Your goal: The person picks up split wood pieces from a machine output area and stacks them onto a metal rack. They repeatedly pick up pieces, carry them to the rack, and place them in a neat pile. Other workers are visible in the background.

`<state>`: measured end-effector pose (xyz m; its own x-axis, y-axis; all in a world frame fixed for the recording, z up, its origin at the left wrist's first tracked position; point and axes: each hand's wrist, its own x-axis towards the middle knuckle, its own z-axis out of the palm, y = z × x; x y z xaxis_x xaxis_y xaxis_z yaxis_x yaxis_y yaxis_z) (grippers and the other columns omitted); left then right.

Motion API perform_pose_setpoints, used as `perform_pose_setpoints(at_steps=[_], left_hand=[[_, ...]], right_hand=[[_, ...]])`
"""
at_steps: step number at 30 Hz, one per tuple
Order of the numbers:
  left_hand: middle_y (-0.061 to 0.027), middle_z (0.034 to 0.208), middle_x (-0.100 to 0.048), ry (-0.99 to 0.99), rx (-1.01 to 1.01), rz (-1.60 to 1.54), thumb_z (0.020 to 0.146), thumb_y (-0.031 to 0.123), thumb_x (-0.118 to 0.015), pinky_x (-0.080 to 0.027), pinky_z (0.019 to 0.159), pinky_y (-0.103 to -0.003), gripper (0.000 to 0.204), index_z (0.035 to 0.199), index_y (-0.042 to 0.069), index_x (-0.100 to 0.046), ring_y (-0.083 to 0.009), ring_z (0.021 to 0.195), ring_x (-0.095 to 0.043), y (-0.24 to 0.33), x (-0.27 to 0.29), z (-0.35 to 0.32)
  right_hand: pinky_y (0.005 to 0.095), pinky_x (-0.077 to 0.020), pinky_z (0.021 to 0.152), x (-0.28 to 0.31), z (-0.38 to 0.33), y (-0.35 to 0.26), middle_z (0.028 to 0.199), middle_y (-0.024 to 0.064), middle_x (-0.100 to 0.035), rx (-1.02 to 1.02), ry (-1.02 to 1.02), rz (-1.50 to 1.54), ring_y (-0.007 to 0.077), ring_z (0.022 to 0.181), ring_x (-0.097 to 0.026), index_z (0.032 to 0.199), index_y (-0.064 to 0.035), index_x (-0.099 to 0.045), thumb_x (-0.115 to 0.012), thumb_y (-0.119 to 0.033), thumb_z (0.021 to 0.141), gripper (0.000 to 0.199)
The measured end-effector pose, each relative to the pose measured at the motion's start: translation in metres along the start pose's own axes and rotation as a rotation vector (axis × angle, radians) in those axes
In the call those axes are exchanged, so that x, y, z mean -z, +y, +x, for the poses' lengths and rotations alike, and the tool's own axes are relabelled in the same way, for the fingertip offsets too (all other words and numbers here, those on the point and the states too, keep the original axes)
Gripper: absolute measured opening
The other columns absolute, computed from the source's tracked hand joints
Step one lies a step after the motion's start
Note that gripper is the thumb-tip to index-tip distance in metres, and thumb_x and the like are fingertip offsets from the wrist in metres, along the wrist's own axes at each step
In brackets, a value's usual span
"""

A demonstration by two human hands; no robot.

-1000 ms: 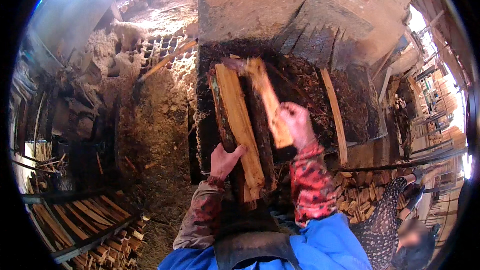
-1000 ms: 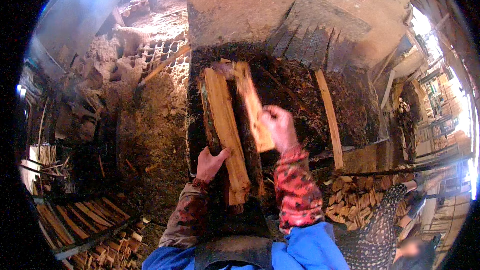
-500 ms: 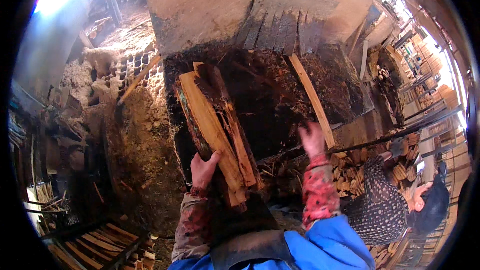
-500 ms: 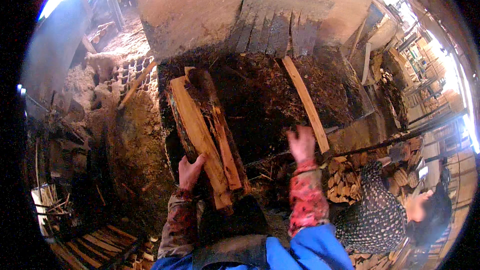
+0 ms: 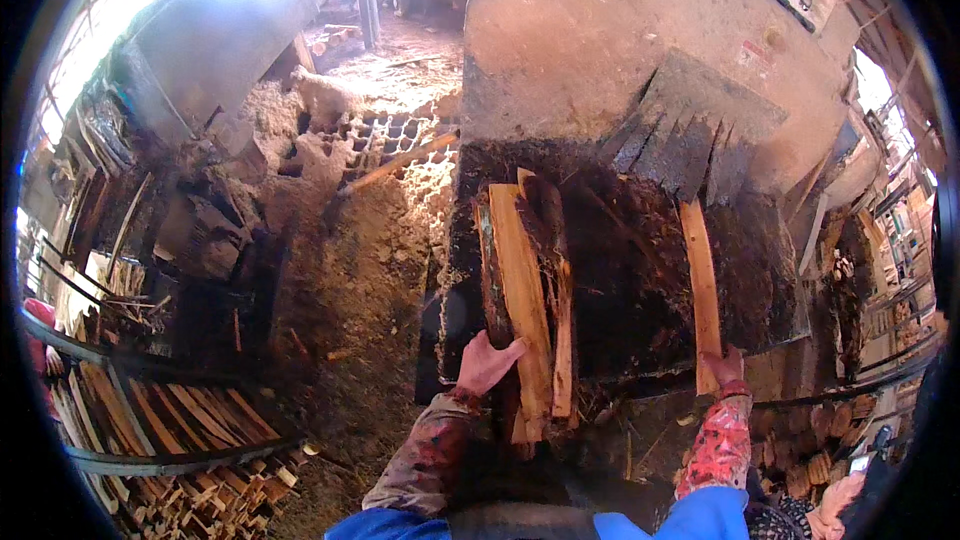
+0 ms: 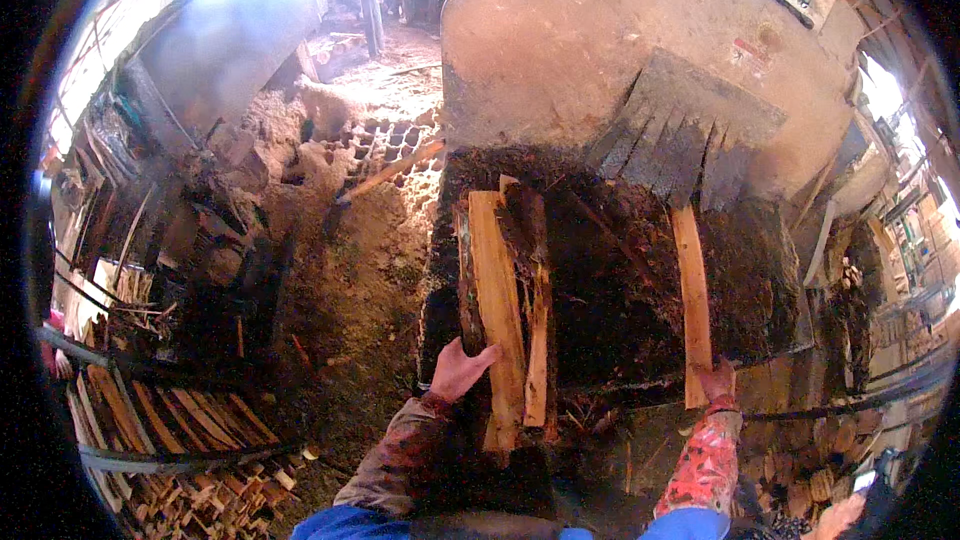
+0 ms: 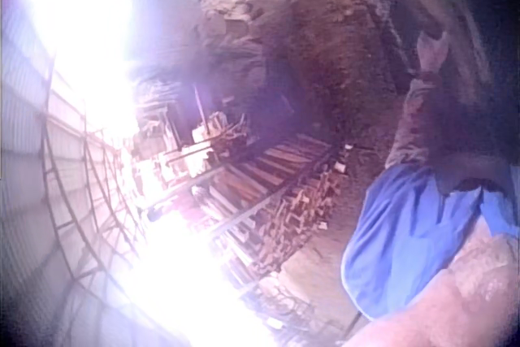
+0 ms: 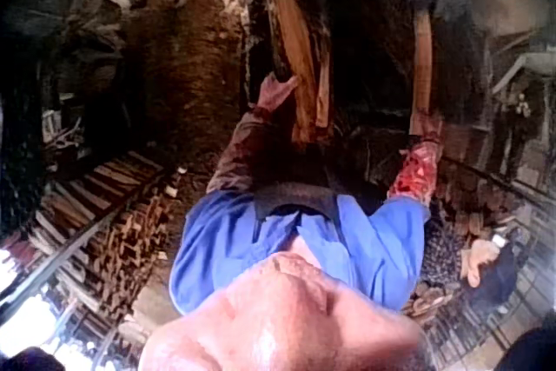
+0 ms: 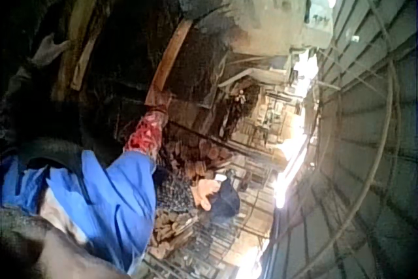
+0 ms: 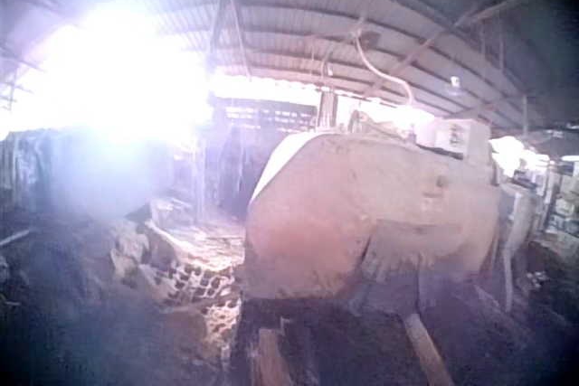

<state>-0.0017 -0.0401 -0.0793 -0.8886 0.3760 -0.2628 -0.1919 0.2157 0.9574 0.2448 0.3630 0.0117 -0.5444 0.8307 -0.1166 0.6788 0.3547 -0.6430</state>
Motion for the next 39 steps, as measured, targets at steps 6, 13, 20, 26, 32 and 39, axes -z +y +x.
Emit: perform_pose_setpoints(at_steps=[6,13,20,26,32,39], left_hand=[[-0.0149,0.091,-0.065,-0.055,-0.025,0.158,0.068,0.037,-0.068,-0.047,0.078,-0.032,0.051,0.097,-0.005,-0.06,-0.0231,0.087,-0.063,0.076,-0.001,-0.02],[-0.0221,0.092,-0.064,-0.045,-0.043,-0.028,0.068,0.038,-0.072,-0.047,0.078,-0.035,0.055,0.093,-0.01,-0.058,-0.0294,0.092,-0.062,0.072,-0.003,-0.019],[-0.0125,0.09,-0.066,-0.036,-0.016,-0.037,0.072,0.027,-0.07,-0.048,0.076,-0.031,0.042,0.092,-0.007,-0.059,-0.0186,0.085,-0.062,0.064,-0.005,-0.017],[-0.0125,0.09,-0.066,-0.041,-0.005,-0.047,0.071,0.026,-0.07,-0.048,0.077,-0.031,0.041,0.095,-0.006,-0.059,-0.0186,0.086,-0.062,0.043,-0.004,-0.009],[-0.0141,0.092,-0.066,-0.076,-0.014,0.017,0.073,0.03,-0.069,-0.047,0.079,-0.032,0.045,0.095,-0.007,-0.059,-0.0197,0.087,-0.062,0.065,-0.003,-0.013],[-0.0128,0.093,-0.066,-0.141,-0.011,0.076,0.072,0.032,-0.069,-0.048,0.078,-0.031,0.044,0.097,-0.004,-0.061,-0.0206,0.088,-0.063,0.083,0.004,-0.02]], right_hand=[[0.0344,-0.049,0.064,-0.034,-0.024,-0.012,0.08,0.0138,-0.065,0.069,-0.185,0.109,0.0197,0.072,-0.062,0.092,0.0041,-0.061,-0.072,-0.027,0.068,0.041],[0.0403,-0.0438,0.055,-0.09,-0.122,0.004,0.062,0.021,-0.057,0.108,0.03,0.114,0.0302,0.057,-0.059,0.072,0.0065,-0.056,-0.069,-0.024,0.069,0.033],[0.0416,-0.0434,0.055,-0.081,-0.229,-0.039,0.069,0.0244,-0.056,-0.05,-0.006,0.118,0.0369,0.064,-0.058,0.075,0.0066,-0.053,-0.063,-0.019,0.074,0.027],[0.0406,-0.0444,0.057,-0.074,-0.244,-0.093,0.073,0.0221,-0.057,0.094,-0.109,0.162,0.0377,0.067,-0.058,0.09,0.0044,-0.055,-0.059,-0.012,0.078,0.02],[0.0434,-0.0443,0.065,-0.093,-0.192,-0.157,0.082,0.0228,-0.053,0.385,0.004,0.089,0.0421,0.078,-0.053,0.103,0.0036,-0.052,-0.059,-0.014,0.08,0.029],[0.0434,-0.0402,0.086,-0.164,-0.168,-0.2,0.111,0.0227,-0.042,0.606,-0.049,-0.089,0.0384,0.104,-0.044,0.113,0.0084,-0.048,-0.066,-0.028,0.076,0.056]])
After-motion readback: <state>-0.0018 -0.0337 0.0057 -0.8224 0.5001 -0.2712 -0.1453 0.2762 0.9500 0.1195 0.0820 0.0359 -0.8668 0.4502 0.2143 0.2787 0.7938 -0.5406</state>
